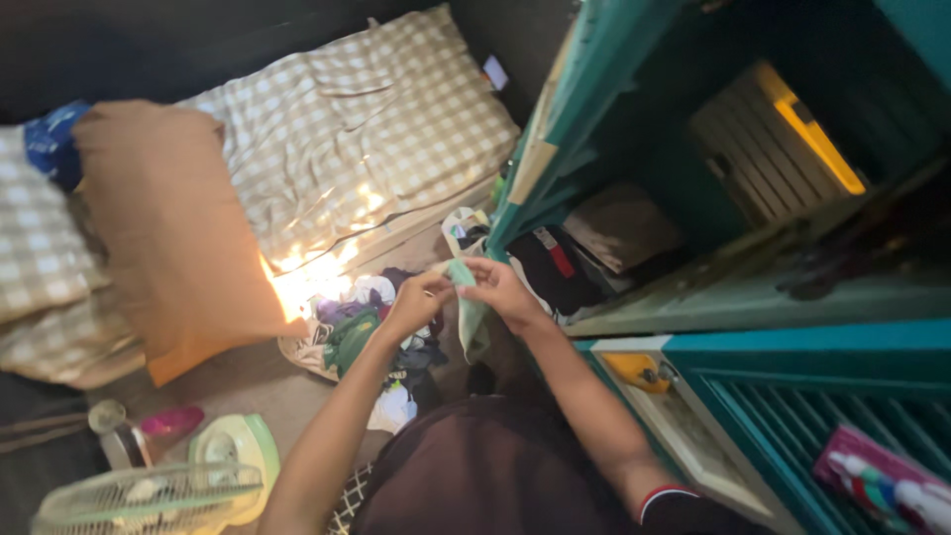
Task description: The person sorts through a pile of clothes by picking them up from the floor, shaking them out, and placing them into different compartments of a cabinet.
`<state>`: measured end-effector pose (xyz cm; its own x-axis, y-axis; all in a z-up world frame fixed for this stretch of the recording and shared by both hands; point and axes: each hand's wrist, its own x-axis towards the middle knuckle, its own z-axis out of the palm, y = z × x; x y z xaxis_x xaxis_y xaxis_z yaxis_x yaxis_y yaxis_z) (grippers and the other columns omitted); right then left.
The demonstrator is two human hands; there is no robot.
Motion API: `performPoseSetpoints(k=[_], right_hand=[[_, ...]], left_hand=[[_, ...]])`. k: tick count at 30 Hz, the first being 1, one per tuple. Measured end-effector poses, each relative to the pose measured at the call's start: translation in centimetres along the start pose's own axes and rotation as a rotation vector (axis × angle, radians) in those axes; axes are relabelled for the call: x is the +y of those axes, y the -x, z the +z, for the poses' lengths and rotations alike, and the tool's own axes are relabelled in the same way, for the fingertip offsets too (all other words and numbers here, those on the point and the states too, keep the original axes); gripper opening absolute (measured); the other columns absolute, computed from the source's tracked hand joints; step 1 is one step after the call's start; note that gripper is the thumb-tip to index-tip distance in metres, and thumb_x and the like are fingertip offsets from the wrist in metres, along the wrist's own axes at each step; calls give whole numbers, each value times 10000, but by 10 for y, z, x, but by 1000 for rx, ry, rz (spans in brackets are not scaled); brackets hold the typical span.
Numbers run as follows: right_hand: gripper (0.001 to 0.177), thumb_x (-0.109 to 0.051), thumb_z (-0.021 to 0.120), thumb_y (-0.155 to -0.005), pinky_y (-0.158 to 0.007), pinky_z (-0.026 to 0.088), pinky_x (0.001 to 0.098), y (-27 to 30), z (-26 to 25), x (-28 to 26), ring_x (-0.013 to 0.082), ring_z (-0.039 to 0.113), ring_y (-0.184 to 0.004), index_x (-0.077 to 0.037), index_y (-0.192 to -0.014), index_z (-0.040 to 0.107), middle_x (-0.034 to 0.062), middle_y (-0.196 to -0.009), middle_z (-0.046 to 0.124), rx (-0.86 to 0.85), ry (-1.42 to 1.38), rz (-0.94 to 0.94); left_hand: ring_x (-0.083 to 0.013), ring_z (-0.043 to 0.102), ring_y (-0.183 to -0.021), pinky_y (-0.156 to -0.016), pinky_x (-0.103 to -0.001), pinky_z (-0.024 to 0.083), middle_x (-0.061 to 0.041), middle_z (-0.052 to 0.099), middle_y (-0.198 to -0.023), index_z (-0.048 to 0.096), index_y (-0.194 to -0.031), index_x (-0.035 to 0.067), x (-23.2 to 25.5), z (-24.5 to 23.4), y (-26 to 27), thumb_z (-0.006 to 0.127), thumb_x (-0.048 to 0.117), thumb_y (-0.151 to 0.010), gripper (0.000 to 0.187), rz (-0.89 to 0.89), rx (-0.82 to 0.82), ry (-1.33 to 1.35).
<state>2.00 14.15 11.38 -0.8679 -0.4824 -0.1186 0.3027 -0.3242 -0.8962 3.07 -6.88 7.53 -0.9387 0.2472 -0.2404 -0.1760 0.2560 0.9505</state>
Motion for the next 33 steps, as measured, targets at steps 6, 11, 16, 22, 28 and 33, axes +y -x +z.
performPoseSetpoints(k=[6, 11, 16, 22, 28, 33], right_hand=[[258, -57, 759, -909, -773, 521, 270, -30, -5, 45, 118, 652, -888, 29, -1150, 732, 71, -1008, 731, 269, 356, -38], [232, -118, 796, -876, -683, 482, 296, -38, 4, 47, 125, 570, -769, -23, -1083, 754, 44, -864, 640, 263, 805, -236], [190, -150, 738, -913, -697, 503, 298, -42, 33, 18, 120, 604, -781, -20, -1045, 697, 53, -868, 620, 176, 930, -407], [198, -227, 610, -1047, -609, 442, 314, -45, 39, 36, 110, 510, -698, -31, -1076, 620, 65, -780, 570, 62, 756, -116], [291, -275, 656, -1052, -618, 395, 303, -31, 32, 38, 84, 498, -727, -4, -980, 733, -17, -813, 603, -180, 538, 201], [264, -245, 770, -922, -667, 450, 308, -25, 17, 21, 105, 533, -794, -6, -1023, 721, -3, -882, 623, -267, 699, 31]], left_hand=[[-163, 669, -796, -702, -317, 545, -65, 699, -906, 689, -876, 49, -11, -45, 34, 803, 227, -854, 213, 130, 269, -119], [-265, 686, -1008, -842, -375, 523, -88, 709, -1110, 672, -873, 39, 12, -63, 62, 772, 190, -899, 182, 389, 391, -233], [-309, 700, -1051, -912, -397, 514, -127, 749, -1105, 678, -1034, 30, 35, -67, 81, 665, 195, -987, 173, 432, 581, -204], [-215, 659, -746, -711, -348, 523, -125, 694, -830, 614, -1058, 35, 31, -68, 86, 612, 252, -1037, 218, 326, 663, -146], [-182, 491, -631, -599, -360, 425, -123, 564, -683, 621, -1068, 37, 27, -69, 85, 629, 297, -1038, 262, 250, 636, -164], [-171, 531, -629, -611, -361, 441, -116, 595, -691, 586, -1093, 48, 25, -63, 80, 580, 314, -1049, 269, 206, 530, -116]])
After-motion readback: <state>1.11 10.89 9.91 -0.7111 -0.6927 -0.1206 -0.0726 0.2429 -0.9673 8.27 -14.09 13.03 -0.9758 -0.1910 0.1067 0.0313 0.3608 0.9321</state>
